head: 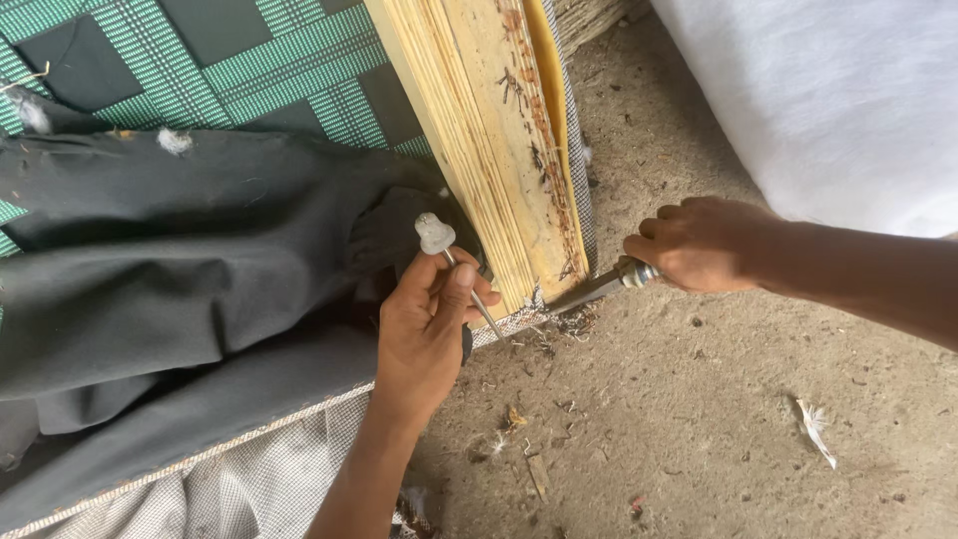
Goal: The person uses a screwdriver and pliers to remove staples from the edge of a wooden frame covered with black fabric. They repeatedly pry and pull staples from the frame, working along the edge and occasionally adjusting the fabric to access more staples.
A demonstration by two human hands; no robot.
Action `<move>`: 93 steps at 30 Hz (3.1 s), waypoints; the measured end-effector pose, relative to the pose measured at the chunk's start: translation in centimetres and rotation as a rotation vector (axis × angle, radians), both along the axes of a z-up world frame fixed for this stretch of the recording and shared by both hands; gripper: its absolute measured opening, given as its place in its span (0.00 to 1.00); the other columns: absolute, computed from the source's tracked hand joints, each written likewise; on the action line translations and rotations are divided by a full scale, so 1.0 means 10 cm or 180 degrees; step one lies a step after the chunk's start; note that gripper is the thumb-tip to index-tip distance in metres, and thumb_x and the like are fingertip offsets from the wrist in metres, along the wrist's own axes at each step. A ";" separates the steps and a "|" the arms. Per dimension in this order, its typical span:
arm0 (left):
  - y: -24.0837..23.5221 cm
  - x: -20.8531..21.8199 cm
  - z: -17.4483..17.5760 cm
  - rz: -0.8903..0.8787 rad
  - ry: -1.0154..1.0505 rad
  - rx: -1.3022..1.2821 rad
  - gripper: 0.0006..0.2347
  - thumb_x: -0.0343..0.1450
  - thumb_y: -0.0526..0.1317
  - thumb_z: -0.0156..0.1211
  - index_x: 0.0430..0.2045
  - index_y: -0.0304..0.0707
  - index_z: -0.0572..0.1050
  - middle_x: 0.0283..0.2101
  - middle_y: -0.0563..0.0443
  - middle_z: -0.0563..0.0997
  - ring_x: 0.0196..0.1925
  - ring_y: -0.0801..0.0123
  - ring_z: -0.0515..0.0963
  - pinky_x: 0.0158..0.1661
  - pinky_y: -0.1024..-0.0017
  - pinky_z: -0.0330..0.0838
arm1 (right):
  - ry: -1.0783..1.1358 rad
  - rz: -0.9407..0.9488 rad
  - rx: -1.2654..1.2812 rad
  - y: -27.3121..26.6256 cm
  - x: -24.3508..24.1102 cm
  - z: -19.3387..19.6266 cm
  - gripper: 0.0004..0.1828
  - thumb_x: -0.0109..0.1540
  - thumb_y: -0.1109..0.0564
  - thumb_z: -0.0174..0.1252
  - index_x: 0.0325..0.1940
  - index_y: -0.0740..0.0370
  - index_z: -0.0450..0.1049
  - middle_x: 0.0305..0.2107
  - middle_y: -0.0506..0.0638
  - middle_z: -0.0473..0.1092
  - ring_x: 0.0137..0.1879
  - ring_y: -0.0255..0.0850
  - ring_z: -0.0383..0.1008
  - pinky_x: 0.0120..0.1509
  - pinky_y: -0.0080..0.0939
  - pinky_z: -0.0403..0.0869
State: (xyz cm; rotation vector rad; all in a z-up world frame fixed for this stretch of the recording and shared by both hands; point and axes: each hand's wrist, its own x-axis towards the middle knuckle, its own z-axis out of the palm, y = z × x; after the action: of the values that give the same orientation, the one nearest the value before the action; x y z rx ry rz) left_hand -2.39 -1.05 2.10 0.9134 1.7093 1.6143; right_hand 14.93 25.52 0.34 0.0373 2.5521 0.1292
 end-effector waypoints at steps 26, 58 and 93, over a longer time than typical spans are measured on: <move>0.31 0.14 -0.31 -0.0229 -0.0592 0.0330 0.10 0.79 0.42 0.51 0.44 0.33 0.72 0.37 0.52 0.78 0.44 0.69 0.83 0.49 0.68 0.82 | -0.0652 -0.3846 -0.3336 -1.51 0.86 -0.37 0.11 0.67 0.48 0.55 0.49 0.54 0.67 0.29 0.48 0.66 0.32 0.38 0.65 0.39 0.40 0.73; 0.04 -0.01 -0.03 -0.0213 -0.0473 0.0624 0.10 0.79 0.42 0.52 0.46 0.34 0.72 0.38 0.53 0.80 0.45 0.69 0.85 0.47 0.71 0.82 | -0.0144 -0.1532 -0.0710 -0.78 0.49 0.09 0.15 0.67 0.52 0.43 0.58 0.51 0.65 0.31 0.46 0.67 0.30 0.33 0.67 0.36 0.37 0.73; 0.46 0.26 -0.17 -0.0020 0.0849 0.0337 0.09 0.79 0.40 0.50 0.45 0.34 0.74 0.34 0.49 0.82 0.36 0.73 0.85 0.38 0.72 0.83 | 0.3525 -0.0886 -0.1850 -0.91 0.29 1.41 0.42 0.63 0.62 0.58 0.78 0.68 0.48 0.46 0.59 0.68 0.27 0.34 0.65 0.24 0.33 0.72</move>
State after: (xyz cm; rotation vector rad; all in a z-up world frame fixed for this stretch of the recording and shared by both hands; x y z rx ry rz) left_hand 0.20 3.55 0.36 1.2314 1.8064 1.6514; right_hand 17.86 16.41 14.43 0.3099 3.4983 -1.0005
